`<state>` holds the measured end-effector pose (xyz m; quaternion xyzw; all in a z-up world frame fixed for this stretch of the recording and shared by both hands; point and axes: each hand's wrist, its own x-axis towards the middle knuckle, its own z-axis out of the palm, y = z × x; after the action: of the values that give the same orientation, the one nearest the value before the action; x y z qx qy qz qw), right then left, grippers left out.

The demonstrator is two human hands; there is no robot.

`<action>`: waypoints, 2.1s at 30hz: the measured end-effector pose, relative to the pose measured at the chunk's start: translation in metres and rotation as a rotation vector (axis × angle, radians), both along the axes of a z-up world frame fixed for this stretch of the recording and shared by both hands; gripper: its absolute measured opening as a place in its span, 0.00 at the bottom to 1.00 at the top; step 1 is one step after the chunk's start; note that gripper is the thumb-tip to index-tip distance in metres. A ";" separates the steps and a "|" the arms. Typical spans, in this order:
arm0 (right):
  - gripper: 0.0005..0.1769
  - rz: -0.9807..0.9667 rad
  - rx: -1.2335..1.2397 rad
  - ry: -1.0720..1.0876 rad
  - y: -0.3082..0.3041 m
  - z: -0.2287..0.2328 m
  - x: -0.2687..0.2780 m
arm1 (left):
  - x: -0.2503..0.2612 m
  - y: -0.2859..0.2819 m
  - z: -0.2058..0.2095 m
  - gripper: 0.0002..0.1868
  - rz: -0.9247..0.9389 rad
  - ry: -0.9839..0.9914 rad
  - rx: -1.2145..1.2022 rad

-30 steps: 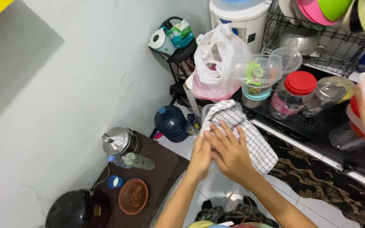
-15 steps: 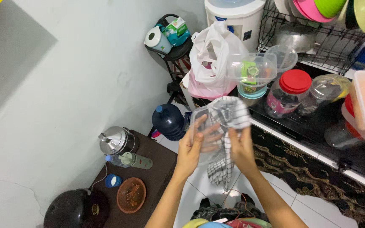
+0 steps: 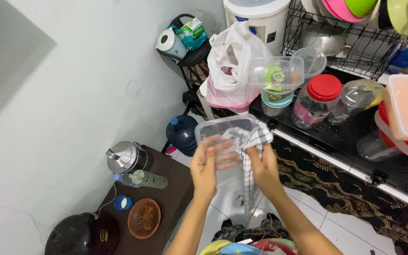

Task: The person wipes a clear plastic container and its lid with a checkered cloth, then wipes a small glass jar and its lid, working over the kitchen counter next to the sink. They set the wiped container aside and continue drying the jar and lid pieces.

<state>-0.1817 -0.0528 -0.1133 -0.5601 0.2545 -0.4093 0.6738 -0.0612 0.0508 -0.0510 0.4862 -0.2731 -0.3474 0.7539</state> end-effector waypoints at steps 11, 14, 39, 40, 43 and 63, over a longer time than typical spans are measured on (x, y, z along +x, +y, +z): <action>0.16 -0.050 -0.253 0.184 -0.026 0.048 0.006 | -0.003 0.000 -0.020 0.20 -0.033 0.066 0.047; 0.18 -0.033 -0.260 0.199 -0.022 0.049 0.012 | -0.003 0.003 -0.021 0.21 0.042 0.047 0.001; 0.14 0.184 -0.845 0.603 -0.032 0.111 -0.017 | 0.019 -0.012 0.007 0.05 0.036 -0.766 0.244; 0.15 0.183 -0.784 0.596 -0.031 0.112 -0.017 | 0.017 -0.010 0.007 0.05 0.062 -0.720 0.231; 0.16 0.122 -0.659 0.640 -0.025 0.105 -0.015 | 0.019 -0.010 0.008 0.05 0.134 -0.593 0.201; 0.12 0.036 -0.286 0.308 0.055 0.005 0.032 | 0.068 0.022 -0.049 0.11 0.541 0.288 0.021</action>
<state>-0.1493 0.0023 -0.1081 -0.7103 0.2837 -0.3388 0.5478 0.0067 0.0723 -0.1002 0.4946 -0.0203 -0.2021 0.8450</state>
